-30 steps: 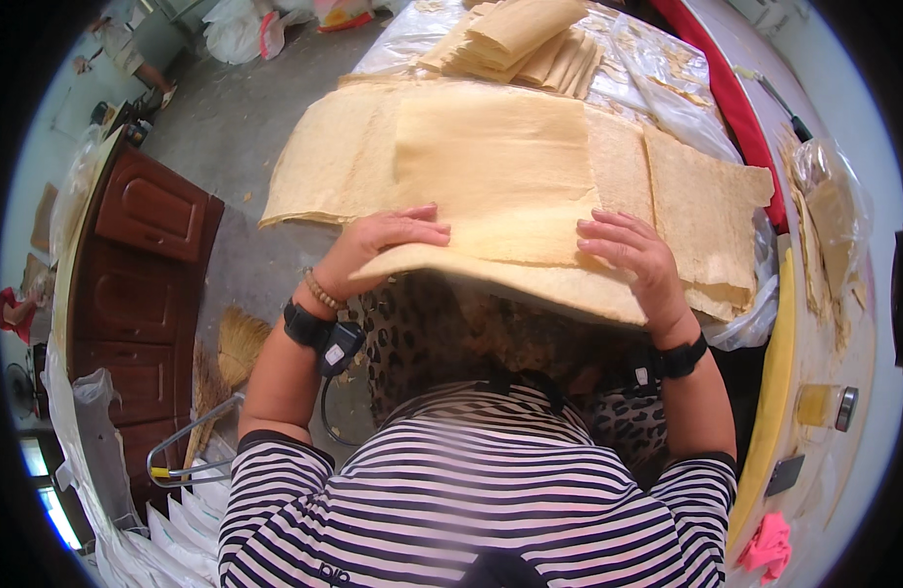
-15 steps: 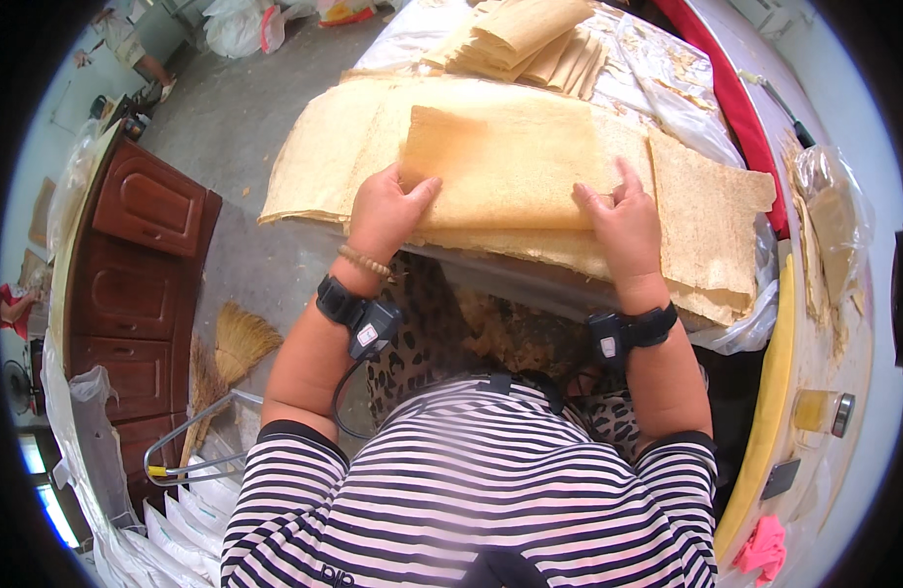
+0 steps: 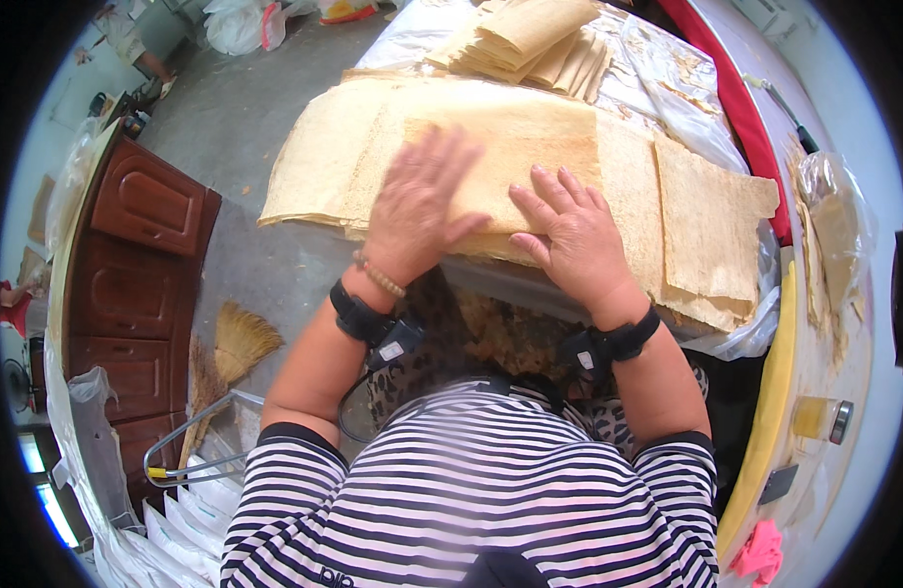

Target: The person repeatedly picks up thin, rectangular sheets from a pile, folds them in half, and places them onto a growing stack. The person handles the sheets by hand without using tools.

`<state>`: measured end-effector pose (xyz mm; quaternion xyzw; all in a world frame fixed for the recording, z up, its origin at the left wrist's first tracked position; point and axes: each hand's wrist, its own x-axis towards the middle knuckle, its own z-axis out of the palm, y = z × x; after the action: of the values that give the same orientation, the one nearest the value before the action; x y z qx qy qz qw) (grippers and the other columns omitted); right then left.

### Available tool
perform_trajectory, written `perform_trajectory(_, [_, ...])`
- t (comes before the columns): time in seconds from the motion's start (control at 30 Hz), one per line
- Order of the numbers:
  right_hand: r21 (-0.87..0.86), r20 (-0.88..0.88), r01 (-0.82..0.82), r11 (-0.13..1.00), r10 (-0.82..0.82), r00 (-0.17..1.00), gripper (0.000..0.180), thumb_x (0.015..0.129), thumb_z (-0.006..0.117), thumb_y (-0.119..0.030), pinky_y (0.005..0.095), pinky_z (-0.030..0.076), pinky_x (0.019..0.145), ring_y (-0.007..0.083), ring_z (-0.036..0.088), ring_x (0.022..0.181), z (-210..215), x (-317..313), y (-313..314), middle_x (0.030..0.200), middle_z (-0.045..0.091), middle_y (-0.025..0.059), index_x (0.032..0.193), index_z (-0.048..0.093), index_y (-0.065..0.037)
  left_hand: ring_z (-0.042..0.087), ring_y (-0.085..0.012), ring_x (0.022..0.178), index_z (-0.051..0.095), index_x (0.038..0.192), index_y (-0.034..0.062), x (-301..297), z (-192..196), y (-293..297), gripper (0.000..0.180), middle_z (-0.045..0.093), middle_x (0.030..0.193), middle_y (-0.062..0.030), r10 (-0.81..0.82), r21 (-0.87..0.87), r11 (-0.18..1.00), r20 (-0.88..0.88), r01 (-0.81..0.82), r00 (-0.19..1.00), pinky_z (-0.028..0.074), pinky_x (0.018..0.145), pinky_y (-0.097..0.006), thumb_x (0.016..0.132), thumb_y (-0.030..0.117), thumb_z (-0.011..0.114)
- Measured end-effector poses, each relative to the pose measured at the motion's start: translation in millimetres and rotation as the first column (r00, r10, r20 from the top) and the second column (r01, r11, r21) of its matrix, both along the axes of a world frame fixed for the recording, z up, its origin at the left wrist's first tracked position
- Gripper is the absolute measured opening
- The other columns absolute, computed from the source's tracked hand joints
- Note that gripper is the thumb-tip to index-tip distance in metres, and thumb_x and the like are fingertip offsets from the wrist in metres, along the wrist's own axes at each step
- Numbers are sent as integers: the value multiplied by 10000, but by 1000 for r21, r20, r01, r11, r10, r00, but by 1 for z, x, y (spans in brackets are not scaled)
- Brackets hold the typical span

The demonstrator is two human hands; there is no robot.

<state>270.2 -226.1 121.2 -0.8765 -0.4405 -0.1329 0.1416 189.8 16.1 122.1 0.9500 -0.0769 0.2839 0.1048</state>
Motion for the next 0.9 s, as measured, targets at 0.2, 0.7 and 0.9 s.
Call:
perform_trajectory(0.2, [22,35,-69,997,68,997,435,871,748,-181,445,517,1099,333,670,1275,17,25,-20,1376,710,116,1304,733,-148,430,-476,1511,590,1517,154,12,9,19,735,498,1635,-176,-125,30,989,-388,148,913,371,1238,-514,870,407,827])
perform_trajectory(0.7, [481,-827,513,711,172,535,254,1040,723,-217,231,503,691,34,601,791,11,35,-69,903,707,-42,1085,774,27,639,-34,866,763,1198,-1,-9,-18,45,280,755,1004,30,-240,-969,208,-182,-132,954,540,775,-223,1041,231,760])
perform_trajectory(0.9, [217,-624,603,767,-366,690,289,976,757,-235,355,508,646,180,644,655,6,34,-56,721,709,51,894,728,41,705,-332,728,666,939,40,21,-32,19,423,745,824,-146,349,-476,760,-276,-443,895,548,659,-439,1025,452,709])
